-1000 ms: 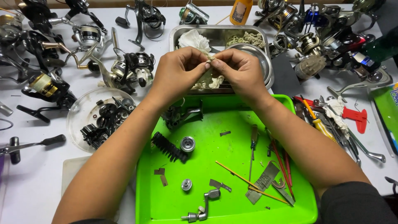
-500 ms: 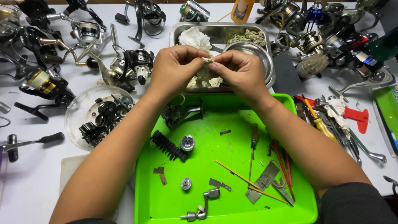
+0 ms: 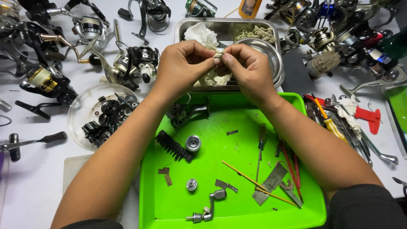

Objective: A person is disassembling and inspecting small components of a fishing reel on a workbench using a screwdriver.

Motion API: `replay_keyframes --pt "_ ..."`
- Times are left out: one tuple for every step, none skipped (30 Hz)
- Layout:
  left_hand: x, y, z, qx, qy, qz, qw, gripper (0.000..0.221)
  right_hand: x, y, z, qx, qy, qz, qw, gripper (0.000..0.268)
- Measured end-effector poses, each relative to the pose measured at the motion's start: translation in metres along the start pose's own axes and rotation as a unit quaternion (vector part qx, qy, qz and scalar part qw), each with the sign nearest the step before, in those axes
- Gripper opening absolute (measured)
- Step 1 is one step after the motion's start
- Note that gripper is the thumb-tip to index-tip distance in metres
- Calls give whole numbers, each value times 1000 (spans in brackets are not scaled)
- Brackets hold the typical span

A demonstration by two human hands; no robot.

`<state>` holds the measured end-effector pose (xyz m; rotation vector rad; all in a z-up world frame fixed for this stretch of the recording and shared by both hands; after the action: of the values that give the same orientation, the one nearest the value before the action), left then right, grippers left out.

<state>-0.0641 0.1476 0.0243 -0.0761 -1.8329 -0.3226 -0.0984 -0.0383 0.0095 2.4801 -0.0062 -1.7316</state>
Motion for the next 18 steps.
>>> replay_keyframes --pt "2 2 1 -2 -43 -42 998 9 0 0 0 5 -4 2 1000 12" --pt "4 3 1 -4 -87 -83 993 11 -1 1 0 10 -6 5 1000 12" --pt "5 4 1 -5 -87 -84 993 11 0 2 -1 11 -6 5 1000 12" --pt "6 4 1 -8 -106 -83 991 13 0 2 -2 8 -3 5 1000 12" --pt "6 5 1 -11 -124 -83 989 19 1 2 -2 6 0 5 1000 12" --pt "6 4 1 -11 -124 -83 989 19 0 2 -3 6 0 5 1000 12" --pt "5 3 0 -19 -126 -87 988 18 -2 2 -3 1 5 19 1000 12" --pt "3 2 0 -27 -127 -92 987 17 -3 1 -3 -4 9 33 999 13" --pt "3 1 1 -27 -126 -92 987 17 -2 1 -3 -5 8 33 999 13" --pt "3 0 2 -29 -115 -90 989 16 -1 1 -3 -2 9 34 999 13" --pt "2 -1 2 -31 -105 -88 990 15 0 1 -3 1 10 36 999 12" --pt "3 -2 2 -31 -104 -89 990 15 2 1 -3 0 9 36 999 12" --pt "3 -1 3 -21 -108 -99 989 13 5 1 -3 1 5 22 1000 12" --pt "4 -2 3 -12 -111 -109 988 12 6 1 -3 1 1 9 1000 11" --pt "4 -2 4 -13 -111 -109 988 12 4 1 -3 2 1 9 1000 11" --pt "4 -2 5 -4 -130 -110 985 11 2 0 -2 -2 -11 -5 1000 15" --pt "4 -3 5 4 -149 -112 983 10 0 -1 -2 -6 -23 -20 1000 18" --pt "4 -3 6 4 -149 -112 983 10 -1 -1 -1 -6 -23 -20 1000 18"
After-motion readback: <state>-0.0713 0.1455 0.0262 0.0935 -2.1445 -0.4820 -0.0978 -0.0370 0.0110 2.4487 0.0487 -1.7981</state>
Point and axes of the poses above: each hand's wrist, its own z-axis away from the middle knuckle, its own y-axis out of the back of the hand, x = y × z, the point moved 1 cm from there along -z, towards the middle knuckle
